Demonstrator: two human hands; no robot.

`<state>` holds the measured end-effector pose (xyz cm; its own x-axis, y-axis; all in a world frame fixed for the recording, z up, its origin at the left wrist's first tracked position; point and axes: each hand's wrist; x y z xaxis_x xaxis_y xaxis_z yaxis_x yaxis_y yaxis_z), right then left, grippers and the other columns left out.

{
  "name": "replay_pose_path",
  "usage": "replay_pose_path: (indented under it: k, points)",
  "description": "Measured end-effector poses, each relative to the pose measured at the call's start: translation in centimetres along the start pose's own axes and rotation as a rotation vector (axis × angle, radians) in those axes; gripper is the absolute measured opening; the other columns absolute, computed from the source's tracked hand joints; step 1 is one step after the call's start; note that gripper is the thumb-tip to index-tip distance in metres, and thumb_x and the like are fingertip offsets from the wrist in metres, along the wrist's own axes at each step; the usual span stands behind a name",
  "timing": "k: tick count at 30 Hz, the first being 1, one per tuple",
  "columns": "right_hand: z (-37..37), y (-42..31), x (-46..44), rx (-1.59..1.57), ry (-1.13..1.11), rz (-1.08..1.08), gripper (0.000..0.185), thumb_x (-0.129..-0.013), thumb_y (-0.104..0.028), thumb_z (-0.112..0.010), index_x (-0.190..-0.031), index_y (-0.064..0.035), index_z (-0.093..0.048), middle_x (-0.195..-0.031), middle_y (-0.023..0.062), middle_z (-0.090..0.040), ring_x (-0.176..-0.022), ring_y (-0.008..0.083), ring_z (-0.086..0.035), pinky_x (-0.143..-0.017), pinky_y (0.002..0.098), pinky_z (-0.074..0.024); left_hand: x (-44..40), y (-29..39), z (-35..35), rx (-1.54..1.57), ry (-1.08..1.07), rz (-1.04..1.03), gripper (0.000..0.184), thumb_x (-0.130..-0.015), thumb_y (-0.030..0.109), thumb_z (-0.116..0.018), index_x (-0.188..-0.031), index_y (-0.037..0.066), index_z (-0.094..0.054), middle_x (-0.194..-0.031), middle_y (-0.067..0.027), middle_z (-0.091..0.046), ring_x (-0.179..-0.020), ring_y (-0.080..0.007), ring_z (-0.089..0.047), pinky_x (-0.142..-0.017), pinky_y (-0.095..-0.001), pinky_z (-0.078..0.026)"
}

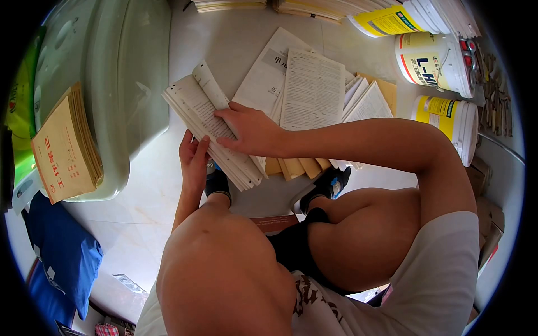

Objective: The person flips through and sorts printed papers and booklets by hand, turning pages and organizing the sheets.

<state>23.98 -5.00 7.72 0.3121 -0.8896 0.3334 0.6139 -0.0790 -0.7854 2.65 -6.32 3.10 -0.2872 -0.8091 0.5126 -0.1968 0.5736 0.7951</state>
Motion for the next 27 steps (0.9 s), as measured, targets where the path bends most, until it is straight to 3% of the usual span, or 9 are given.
replay_pose_path:
  k: [4, 7, 9, 12, 16, 18, 22, 27]
  points:
    - [0.0, 0.0, 0.0, -0.014, -0.008, -0.024, 0.060, -0.096, -0.029, -0.073, -0.146, -0.0008, -0.058, -0.129, 0.0236, -0.063, -0.115, 0.0411, -0.067, -0.102, 0.0452, -0.0549, 0.0, -0.1, 0.0, 0.005, 0.008, 0.010, 0.029, -0.109, 0.006, -0.056, -0.138, 0.000, -0.054, -0.104, -0.0095, -0.076, -0.086, -0.0099, -0.070, -0.069, -0.0243, -0.054]
    - [-0.3, 0.3, -0.1, -0.012, -0.034, -0.025, 0.063, -0.098, -0.025, -0.069, -0.154, -0.0028, -0.050, -0.130, 0.0249, -0.063, -0.114, 0.0410, -0.067, -0.102, 0.0457, -0.0548, -0.1, -0.1, 0.1, 0.000, -0.005, 0.000, 0.030, -0.109, 0.006, -0.055, -0.138, 0.000, -0.053, -0.105, -0.0103, -0.076, -0.087, -0.0109, -0.071, -0.071, -0.0252, -0.056]
    - [-0.5, -0.1, -0.1, -0.070, 0.108, 0.059, 0.068, -0.100, -0.016, -0.063, -0.162, -0.0073, -0.039, -0.130, 0.0256, -0.063, -0.110, 0.0407, -0.069, -0.100, 0.0455, -0.0562, -0.1, -0.1, 0.0, 0.029, -0.009, -0.001, 0.031, -0.109, 0.006, -0.055, -0.139, -0.001, -0.052, -0.107, -0.0115, -0.076, -0.089, -0.0125, -0.072, -0.073, -0.0265, -0.058]
    - [0.6, -1.3, 0.3, -0.156, 0.028, -0.023, 0.069, -0.098, -0.008, -0.057, -0.162, -0.0075, -0.033, -0.125, 0.0283, -0.065, -0.106, 0.0434, -0.070, -0.096, 0.0494, -0.0579, -0.1, 0.0, 0.0, 0.032, -0.016, 0.005, 0.033, -0.109, 0.006, -0.055, -0.142, -0.001, -0.051, -0.110, -0.0126, -0.076, -0.092, -0.0141, -0.073, -0.075, -0.0275, -0.060]
    - [0.2, -0.5, 0.1, -0.105, -0.006, -0.002, 0.066, -0.100, -0.007, -0.058, -0.163, -0.0125, -0.039, -0.127, 0.0252, -0.065, -0.103, 0.0408, -0.070, -0.091, 0.0452, -0.0583, -0.1, -0.1, 0.1, 0.047, -0.021, 0.000, 0.035, -0.109, 0.006, -0.055, -0.144, -0.001, -0.050, -0.110, -0.0128, -0.075, -0.093, -0.0143, -0.074, -0.076, -0.0276, -0.060]
    - [-0.2, 0.4, 0.0, 0.002, -0.002, 0.091, 0.057, -0.100, -0.011, -0.061, -0.157, -0.0111, -0.050, -0.126, 0.0251, -0.065, -0.101, 0.0413, -0.070, -0.089, 0.0452, -0.0583, -0.2, -0.4, 0.5, 0.027, -0.049, -0.002, 0.037, -0.109, 0.006, -0.055, -0.145, -0.001, -0.049, -0.111, -0.0130, -0.075, -0.093, -0.0144, -0.074, -0.077, -0.0278, -0.061]
    - [-0.3, 0.0, 0.3, -0.016, 0.018, 0.046, 0.053, -0.100, -0.020, -0.067, -0.150, -0.0074, -0.057, -0.127, 0.0252, -0.064, -0.106, 0.0424, -0.069, -0.093, 0.0453, -0.0575, -0.1, -0.3, 0.5, 0.031, -0.046, -0.002, 0.036, -0.109, 0.006, -0.055, -0.144, -0.001, -0.050, -0.111, -0.0129, -0.075, -0.094, -0.0142, -0.074, -0.077, -0.0278, -0.061]
    - [-0.1, -0.5, 0.3, 0.019, -0.016, -0.007, 0.070, -0.095, -0.037, -0.074, -0.151, -0.0011, -0.052, -0.132, 0.0269, -0.061, -0.119, 0.0434, -0.065, -0.105, 0.0459, -0.0525, -0.1, -0.3, 0.5, 0.044, -0.040, -0.008, 0.034, -0.109, 0.005, -0.056, -0.142, -0.001, -0.051, -0.112, -0.0131, -0.075, -0.095, -0.0148, -0.074, -0.078, -0.0288, -0.061]
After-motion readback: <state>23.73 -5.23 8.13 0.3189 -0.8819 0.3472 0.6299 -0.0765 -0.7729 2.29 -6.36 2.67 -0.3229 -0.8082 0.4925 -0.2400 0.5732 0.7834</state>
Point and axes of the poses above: each hand's wrist, its own x-axis away from the middle knuckle, its own z-axis out of the back of the hand, y = z × x
